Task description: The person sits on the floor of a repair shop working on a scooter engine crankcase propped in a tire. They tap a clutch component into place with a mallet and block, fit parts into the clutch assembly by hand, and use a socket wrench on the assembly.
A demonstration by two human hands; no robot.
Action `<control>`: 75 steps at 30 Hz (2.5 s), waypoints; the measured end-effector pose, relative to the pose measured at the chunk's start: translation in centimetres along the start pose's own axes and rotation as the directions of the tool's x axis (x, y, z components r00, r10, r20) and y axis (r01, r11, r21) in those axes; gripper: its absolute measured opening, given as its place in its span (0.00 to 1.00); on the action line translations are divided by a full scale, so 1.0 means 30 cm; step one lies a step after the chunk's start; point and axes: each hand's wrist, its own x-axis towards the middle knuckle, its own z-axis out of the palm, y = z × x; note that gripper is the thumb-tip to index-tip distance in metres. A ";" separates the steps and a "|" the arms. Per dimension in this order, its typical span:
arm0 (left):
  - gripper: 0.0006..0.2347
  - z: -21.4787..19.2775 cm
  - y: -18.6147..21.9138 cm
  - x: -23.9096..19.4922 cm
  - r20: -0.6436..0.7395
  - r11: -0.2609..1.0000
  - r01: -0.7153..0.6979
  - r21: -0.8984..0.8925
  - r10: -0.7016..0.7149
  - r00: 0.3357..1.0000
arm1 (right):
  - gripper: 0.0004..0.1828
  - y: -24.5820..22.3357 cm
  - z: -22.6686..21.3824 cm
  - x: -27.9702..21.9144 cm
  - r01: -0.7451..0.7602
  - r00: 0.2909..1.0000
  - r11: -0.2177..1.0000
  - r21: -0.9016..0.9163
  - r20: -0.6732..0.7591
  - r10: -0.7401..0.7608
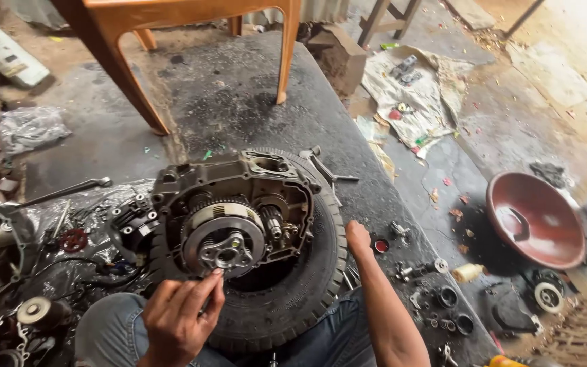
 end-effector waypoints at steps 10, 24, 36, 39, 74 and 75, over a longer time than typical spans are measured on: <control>0.10 -0.032 0.013 0.031 -0.013 0.999 -0.012 -0.048 0.012 1.000 | 0.10 0.165 0.160 0.130 0.137 0.981 0.989 -0.061 -0.133 -0.144; 0.19 -0.014 0.335 -0.135 0.935 -0.591 0.746 -0.307 -0.335 0.120 | 0.16 -0.610 -0.946 -1.014 0.252 0.907 0.769 0.588 0.133 -0.399; 0.13 0.081 0.268 -0.421 0.971 -0.762 0.615 -0.204 -0.235 0.031 | 0.12 -0.937 -0.884 -1.175 0.418 0.882 0.521 0.744 -0.195 -0.429; 0.10 0.043 0.256 -0.353 0.967 -0.707 0.662 -0.247 -0.221 0.125 | 0.12 -1.008 -0.860 -1.149 0.546 0.835 0.536 0.644 -0.369 -0.408; 0.17 -0.148 0.030 -0.262 0.845 -0.156 0.869 -0.470 -0.366 0.391 | 0.09 -1.047 -0.762 -1.084 0.778 0.506 0.623 0.080 -0.668 -0.546; 0.13 -0.141 0.020 -0.272 0.835 -0.179 0.850 -0.495 -0.367 0.409 | 0.11 -1.048 -0.771 -1.080 0.776 0.481 0.630 0.038 -0.682 -0.552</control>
